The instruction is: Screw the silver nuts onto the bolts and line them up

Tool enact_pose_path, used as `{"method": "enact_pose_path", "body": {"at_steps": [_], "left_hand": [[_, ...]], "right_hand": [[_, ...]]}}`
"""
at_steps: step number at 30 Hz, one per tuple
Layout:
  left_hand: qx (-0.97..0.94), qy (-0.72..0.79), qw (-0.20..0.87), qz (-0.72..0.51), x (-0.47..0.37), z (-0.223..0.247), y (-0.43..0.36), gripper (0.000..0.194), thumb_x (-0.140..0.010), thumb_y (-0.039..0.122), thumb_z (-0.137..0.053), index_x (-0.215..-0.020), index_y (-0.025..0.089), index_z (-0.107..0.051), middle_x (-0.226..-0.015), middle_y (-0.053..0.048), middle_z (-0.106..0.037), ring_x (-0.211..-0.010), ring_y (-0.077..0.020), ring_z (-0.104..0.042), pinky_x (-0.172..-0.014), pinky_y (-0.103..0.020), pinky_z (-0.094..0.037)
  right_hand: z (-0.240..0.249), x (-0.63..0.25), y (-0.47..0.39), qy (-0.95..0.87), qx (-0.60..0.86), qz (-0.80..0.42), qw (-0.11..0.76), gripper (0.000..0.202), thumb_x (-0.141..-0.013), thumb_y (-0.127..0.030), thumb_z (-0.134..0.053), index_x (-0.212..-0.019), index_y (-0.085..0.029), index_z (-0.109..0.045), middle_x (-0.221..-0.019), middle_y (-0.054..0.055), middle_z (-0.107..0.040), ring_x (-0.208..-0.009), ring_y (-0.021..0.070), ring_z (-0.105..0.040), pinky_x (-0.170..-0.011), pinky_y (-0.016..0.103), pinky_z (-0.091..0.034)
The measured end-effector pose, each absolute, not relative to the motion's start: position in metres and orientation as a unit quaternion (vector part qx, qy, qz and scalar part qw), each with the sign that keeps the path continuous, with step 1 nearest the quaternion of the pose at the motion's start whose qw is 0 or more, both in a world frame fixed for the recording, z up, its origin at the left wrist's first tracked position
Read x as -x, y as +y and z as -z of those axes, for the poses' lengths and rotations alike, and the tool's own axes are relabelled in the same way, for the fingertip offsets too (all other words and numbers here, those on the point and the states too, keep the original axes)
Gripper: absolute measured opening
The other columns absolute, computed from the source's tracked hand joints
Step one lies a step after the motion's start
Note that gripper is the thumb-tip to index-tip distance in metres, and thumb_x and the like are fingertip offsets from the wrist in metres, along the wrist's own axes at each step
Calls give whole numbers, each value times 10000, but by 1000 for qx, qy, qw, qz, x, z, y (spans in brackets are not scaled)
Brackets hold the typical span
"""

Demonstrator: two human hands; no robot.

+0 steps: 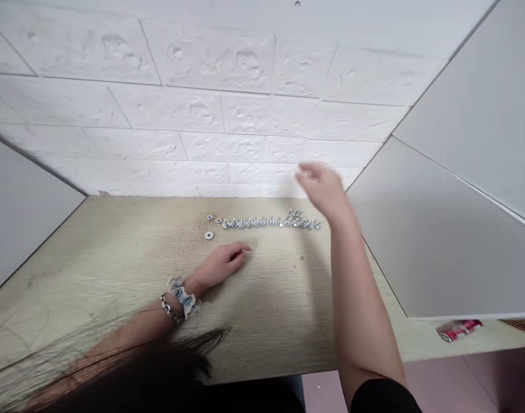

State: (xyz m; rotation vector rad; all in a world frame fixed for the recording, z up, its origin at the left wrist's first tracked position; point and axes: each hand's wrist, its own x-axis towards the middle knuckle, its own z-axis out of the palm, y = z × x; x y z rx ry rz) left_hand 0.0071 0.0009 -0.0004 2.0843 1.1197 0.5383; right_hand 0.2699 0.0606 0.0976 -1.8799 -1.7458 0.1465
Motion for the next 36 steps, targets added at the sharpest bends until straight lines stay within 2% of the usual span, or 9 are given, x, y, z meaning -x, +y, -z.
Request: {"method": "enact_pose_path", "body": {"at_steps": [4, 6, 14, 19, 24, 26, 28, 31, 36], "left_hand": [[-833, 402, 320, -204, -6, 5, -4, 344, -876, 253, -407, -1127, 175, -629, -1090, -66, -679, -978, -180, -614, -947, -306, -430], [-832, 406, 314, -212, -6, 5, -5, 342, -876, 254, -407, -1121, 170, -631, -1091, -69, -680, -993, -181, -615, -952, -305, -431], [-810, 413, 332, -251, -5, 1, -8, 321, -870, 215, -396, -1053, 164, -655, -1039, -70, -695, -963, -179, -623, -928, -309, -448], [-781, 439, 329, -300, -4, 2, -9, 343, -875, 238, -406, -1149, 166, -601, -979, -67, -672, -859, -155, -608, -866, -305, -461], [-690, 453, 427, -368, -3, 8, -4, 647, -825, 347, -545, -1402, 188, -301, -905, -10, -597, -614, -78, -527, -659, -241, -467], [-665, 446, 461, -384, -2, 8, -2, 575, -820, 383, -550, -1329, 173, -388, -861, -3, -586, -591, -74, -508, -603, -227, -445], [-651, 446, 483, -380, 0, 7, 0, 365, -851, 422, -486, -1074, 140, -553, -733, 10, -558, -553, -74, -475, -551, -219, -406], [-631, 414, 573, -320, 6, 0, 1, 372, -842, 484, -473, -742, 135, -554, -577, 34, -476, -489, -60, -407, -486, -206, -330], [-592, 264, 762, -11, 18, -8, -4, 350, -679, 471, -689, -827, 155, -669, -604, 18, -566, -464, -61, -424, -422, -206, -237]], "right_hand": [[-63, -262, 59, -638, 747, -65, 173, 203, -805, -257, -608, -959, -174, -711, -1168, 103, -635, -1152, 268, -527, -1072, 546, -243], [-48, -260, 64, -643, 755, -52, 114, 182, -813, -278, -592, -925, -222, -724, -1202, 86, -616, -1170, 292, -510, -1058, 653, -128], [-31, -262, 88, -672, 739, -8, 35, 236, -809, -203, -501, -767, -222, -733, -1005, 71, -667, -1022, 258, -563, -1006, 716, -61], [-39, -244, 76, -682, 722, 6, 117, 202, -799, -203, -498, -773, -186, -698, -1075, 95, -643, -1073, 259, -531, -1036, 688, -54], [-60, -178, 34, -763, 593, -87, 244, 163, -806, -296, -528, -785, -225, -673, -1242, 64, -588, -1187, 256, -489, -1055, 678, -27], [-67, -155, 20, -793, 541, -154, 233, 144, -791, -273, -541, -770, -234, -678, -1256, 45, -583, -1188, 241, -500, -1077, 644, -70], [-71, -142, 14, -810, 513, -193, 209, 138, -775, -241, -553, -734, -225, -684, -1219, 45, -607, -1162, 232, -525, -1091, 573, -174], [-70, -139, 18, -818, 478, -259, 190, 160, -790, -273, -566, -734, -212, -703, -1112, 39, -662, -1053, 200, -591, -977, 372, -398], [-52, -122, 34, -812, 464, -293, 197, 239, -868, -300, -507, -983, -221, -701, -1021, 20, -700, -950, 161, -622, -819, 274, -448]]}}
